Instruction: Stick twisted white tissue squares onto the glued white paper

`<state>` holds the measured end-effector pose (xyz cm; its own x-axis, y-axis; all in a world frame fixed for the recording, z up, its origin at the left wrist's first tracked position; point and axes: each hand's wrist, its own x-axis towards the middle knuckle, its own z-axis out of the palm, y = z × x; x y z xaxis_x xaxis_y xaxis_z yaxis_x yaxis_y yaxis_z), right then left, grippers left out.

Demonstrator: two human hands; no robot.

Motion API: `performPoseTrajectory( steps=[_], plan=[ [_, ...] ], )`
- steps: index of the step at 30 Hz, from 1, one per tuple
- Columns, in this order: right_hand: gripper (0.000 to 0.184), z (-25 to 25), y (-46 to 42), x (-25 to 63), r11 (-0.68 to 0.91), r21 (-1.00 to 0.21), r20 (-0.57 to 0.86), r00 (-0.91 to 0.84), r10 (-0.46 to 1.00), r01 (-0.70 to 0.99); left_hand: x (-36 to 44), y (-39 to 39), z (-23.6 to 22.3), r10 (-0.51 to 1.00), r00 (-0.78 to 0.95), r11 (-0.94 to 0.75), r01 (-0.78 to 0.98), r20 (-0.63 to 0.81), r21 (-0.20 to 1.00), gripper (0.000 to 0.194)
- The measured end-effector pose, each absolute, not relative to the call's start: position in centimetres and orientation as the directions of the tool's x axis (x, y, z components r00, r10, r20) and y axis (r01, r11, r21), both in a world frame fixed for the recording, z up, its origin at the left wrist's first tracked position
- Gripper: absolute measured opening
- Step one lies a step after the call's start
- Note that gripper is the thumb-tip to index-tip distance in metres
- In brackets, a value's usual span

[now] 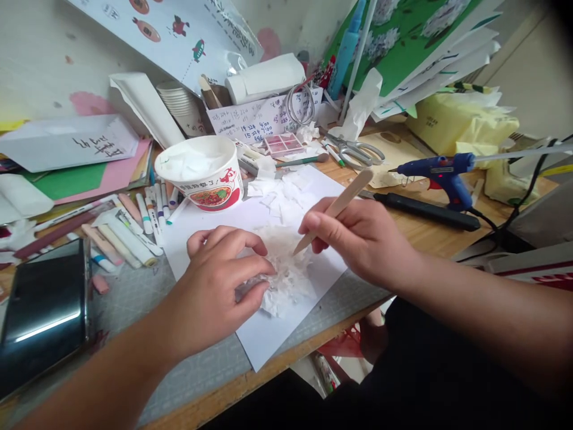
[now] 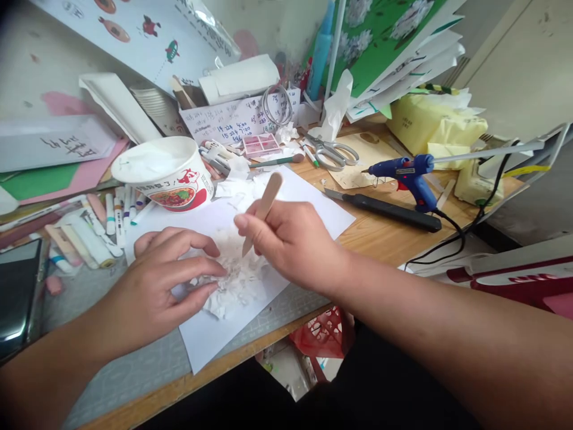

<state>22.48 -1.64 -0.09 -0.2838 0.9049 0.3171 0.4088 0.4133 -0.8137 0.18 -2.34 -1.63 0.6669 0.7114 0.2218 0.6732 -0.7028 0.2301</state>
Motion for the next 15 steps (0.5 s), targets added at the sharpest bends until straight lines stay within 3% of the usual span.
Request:
performPoseTrajectory(
  steps=[6,9,15],
  plan=[
    [0.030,-1.2,-1.8,22.3,0.518,-0.738,0.338,-0.427,0.839,0.433,0.2,-2.3,-1.8,0.721,0.648,-0.693,0.678,0.246,0.245,0.012],
    [0.032,-1.4,-2.0,22.2,0.545,-0.731,0.334,-0.481,0.810,0.411,0.2,-2.3,-1.8,0.721,0.652,-0.693,0.683,0.234,0.232,0.019],
    [0.033,-0.8,-2.4,22.3,0.502,-0.799,0.291,-0.517,0.805,0.331,0.2,-2.4,-1.7,0.708,0.677,-0.706,0.675,0.198,0.216,0.027]
  ],
)
